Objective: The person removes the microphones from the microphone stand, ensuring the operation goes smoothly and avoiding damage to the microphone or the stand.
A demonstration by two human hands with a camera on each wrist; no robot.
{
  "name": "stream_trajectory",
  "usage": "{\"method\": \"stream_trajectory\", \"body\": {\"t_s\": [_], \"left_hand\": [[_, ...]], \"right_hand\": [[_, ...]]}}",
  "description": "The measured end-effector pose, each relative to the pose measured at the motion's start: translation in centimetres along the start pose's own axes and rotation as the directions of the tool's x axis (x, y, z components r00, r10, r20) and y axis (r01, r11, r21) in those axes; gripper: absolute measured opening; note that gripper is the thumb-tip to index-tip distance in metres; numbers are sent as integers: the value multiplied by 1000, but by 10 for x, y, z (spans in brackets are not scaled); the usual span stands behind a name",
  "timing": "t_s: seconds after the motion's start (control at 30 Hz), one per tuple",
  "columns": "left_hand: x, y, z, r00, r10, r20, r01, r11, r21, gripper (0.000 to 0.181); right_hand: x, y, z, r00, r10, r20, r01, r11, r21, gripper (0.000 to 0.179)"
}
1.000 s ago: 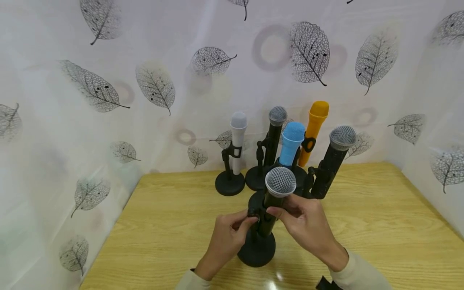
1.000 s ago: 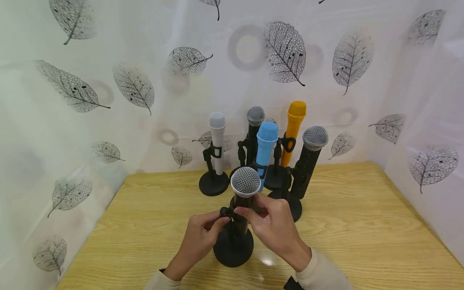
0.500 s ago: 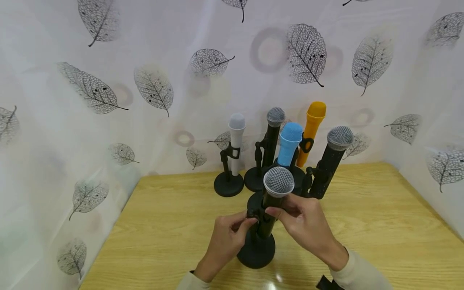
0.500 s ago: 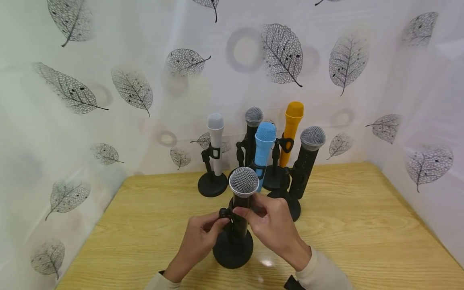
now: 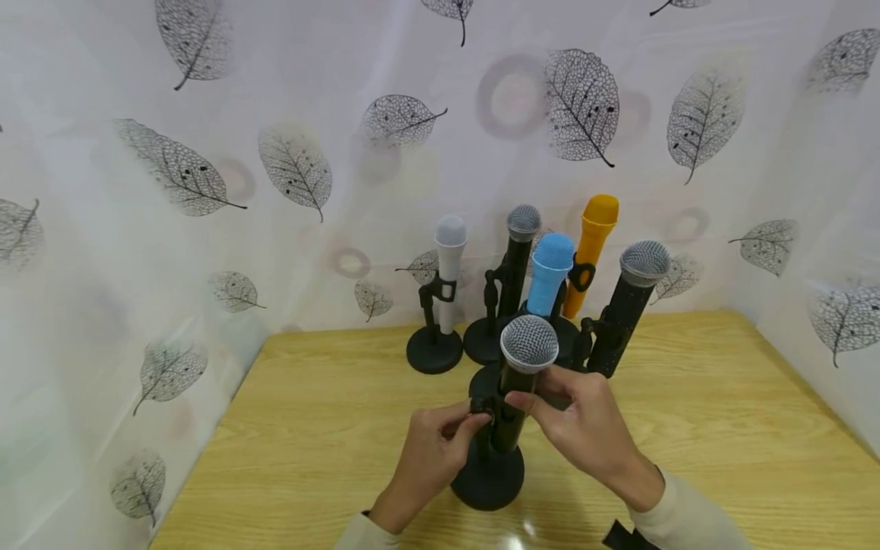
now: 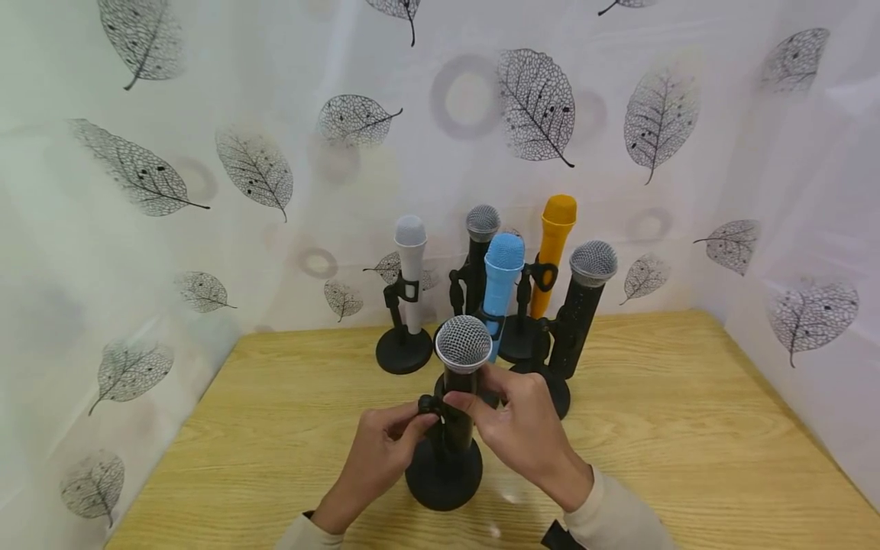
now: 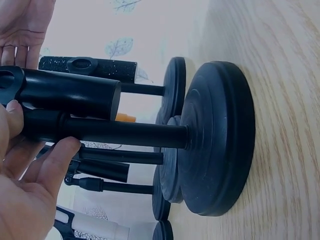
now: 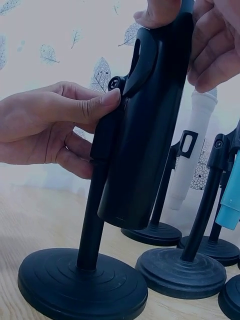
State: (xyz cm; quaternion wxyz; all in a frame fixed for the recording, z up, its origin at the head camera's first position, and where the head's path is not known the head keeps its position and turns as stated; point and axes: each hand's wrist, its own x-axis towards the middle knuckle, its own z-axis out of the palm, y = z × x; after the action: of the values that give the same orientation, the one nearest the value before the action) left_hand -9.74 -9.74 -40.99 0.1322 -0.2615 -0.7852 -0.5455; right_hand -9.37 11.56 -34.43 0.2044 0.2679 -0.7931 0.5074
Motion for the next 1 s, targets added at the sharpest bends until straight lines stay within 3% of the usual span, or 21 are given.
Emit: {"method": "stream_trajectory", "body": {"t_s": [1.0], "left_hand": [[1,1,0,1000,20,6,-20,1000,-4,20]], "right_hand": [[18,-13,-14,1000,-23,18,23,1000,9,19]]}}
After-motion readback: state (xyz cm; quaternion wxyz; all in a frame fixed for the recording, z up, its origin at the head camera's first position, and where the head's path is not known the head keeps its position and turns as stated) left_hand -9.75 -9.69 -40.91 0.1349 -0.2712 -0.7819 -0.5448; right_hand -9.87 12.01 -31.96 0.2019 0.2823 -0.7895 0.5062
